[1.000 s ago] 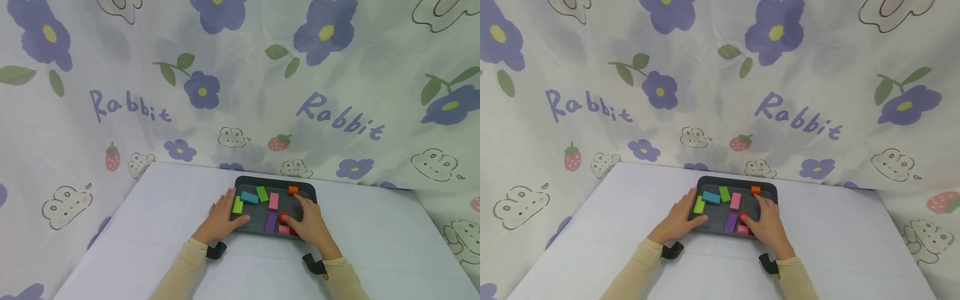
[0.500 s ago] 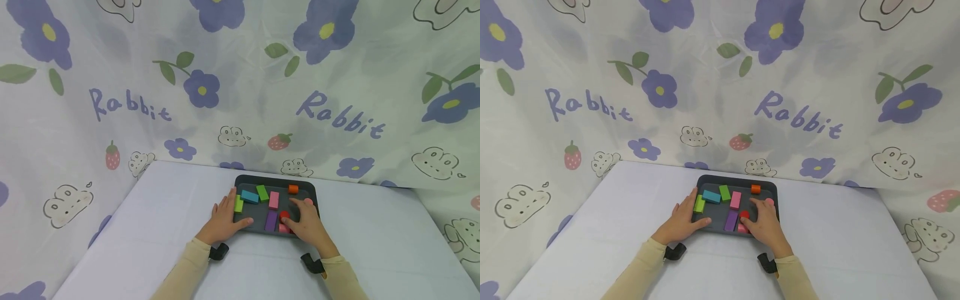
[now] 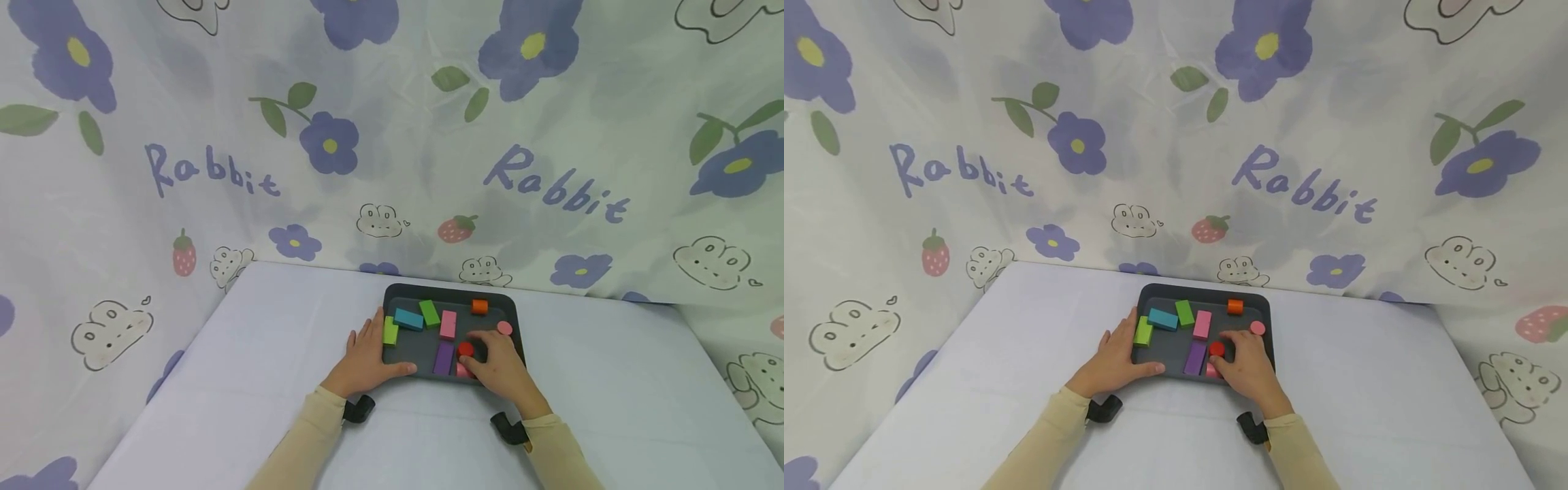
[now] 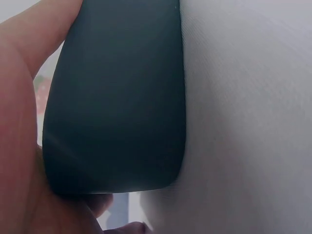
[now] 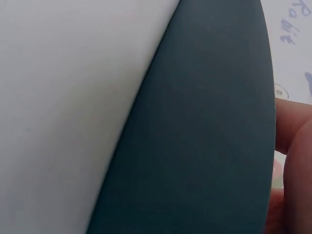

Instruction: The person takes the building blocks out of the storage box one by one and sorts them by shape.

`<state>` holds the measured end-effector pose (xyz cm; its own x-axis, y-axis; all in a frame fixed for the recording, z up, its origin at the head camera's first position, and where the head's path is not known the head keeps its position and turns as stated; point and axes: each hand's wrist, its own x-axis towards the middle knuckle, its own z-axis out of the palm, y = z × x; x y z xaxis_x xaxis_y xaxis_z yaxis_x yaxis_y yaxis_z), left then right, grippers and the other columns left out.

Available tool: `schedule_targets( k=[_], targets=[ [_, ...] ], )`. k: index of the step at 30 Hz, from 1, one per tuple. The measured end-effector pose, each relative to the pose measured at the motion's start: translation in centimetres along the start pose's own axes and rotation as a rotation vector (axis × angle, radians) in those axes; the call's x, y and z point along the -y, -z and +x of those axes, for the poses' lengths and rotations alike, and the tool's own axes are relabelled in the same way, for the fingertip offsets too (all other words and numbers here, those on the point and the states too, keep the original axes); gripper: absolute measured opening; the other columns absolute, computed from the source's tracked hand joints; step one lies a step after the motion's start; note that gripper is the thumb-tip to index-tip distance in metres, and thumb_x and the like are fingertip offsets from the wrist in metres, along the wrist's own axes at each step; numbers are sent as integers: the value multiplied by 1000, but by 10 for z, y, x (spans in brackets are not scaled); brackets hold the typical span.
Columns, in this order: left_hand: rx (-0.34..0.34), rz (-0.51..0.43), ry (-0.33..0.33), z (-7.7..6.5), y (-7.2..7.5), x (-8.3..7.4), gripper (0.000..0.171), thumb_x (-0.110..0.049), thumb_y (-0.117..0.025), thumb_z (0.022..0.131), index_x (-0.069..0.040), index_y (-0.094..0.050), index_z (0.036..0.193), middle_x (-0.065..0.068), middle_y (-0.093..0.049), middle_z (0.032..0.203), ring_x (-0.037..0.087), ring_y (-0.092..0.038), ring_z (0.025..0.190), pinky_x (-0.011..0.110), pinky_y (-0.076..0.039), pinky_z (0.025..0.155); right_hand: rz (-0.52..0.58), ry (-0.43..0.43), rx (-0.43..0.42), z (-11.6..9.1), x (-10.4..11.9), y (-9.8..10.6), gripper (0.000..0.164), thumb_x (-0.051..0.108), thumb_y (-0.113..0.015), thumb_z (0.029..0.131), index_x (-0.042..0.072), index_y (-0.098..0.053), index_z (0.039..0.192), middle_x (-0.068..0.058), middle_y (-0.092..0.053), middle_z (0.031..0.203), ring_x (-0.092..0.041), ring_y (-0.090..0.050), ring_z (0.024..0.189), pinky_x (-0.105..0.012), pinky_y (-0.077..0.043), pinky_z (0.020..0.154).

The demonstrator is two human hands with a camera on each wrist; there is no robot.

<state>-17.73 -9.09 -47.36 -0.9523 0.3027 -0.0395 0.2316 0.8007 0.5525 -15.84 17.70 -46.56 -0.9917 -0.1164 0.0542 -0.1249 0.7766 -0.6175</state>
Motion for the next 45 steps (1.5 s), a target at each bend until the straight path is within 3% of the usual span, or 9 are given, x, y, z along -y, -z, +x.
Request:
schedule_targets(
  k=[14,34,45],
  targets=[
    [-5,-20,-10,1,-1,0,126,-79,-57,63,-9,3,149,7,-8,155,31,-11,140,59,-4,108,-11,-61,20,3,-1,-1,43,27,-69,82,3,-61,117,-11,-61,113,-30,-49,112,-52,-39,95],
    [-4,-11,-5,3,-4,1,126,-79,-58,64,-9,5,149,7,-8,155,30,-10,140,58,-2,108,-3,-52,-37,0,-1,4,38,27,-71,80,7,-65,112,-6,-65,102,-23,-58,95,-46,-48,84],
    [-19,-9,2,2,-4,2,125,-75,-62,65,-8,3,149,7,-10,155,30,-11,140,58,-3,108,-25,-32,-62,2,-4,18,41,31,-69,82,7,-64,115,-5,-66,101,-21,-56,87,-43,-49,79]
  ],
)
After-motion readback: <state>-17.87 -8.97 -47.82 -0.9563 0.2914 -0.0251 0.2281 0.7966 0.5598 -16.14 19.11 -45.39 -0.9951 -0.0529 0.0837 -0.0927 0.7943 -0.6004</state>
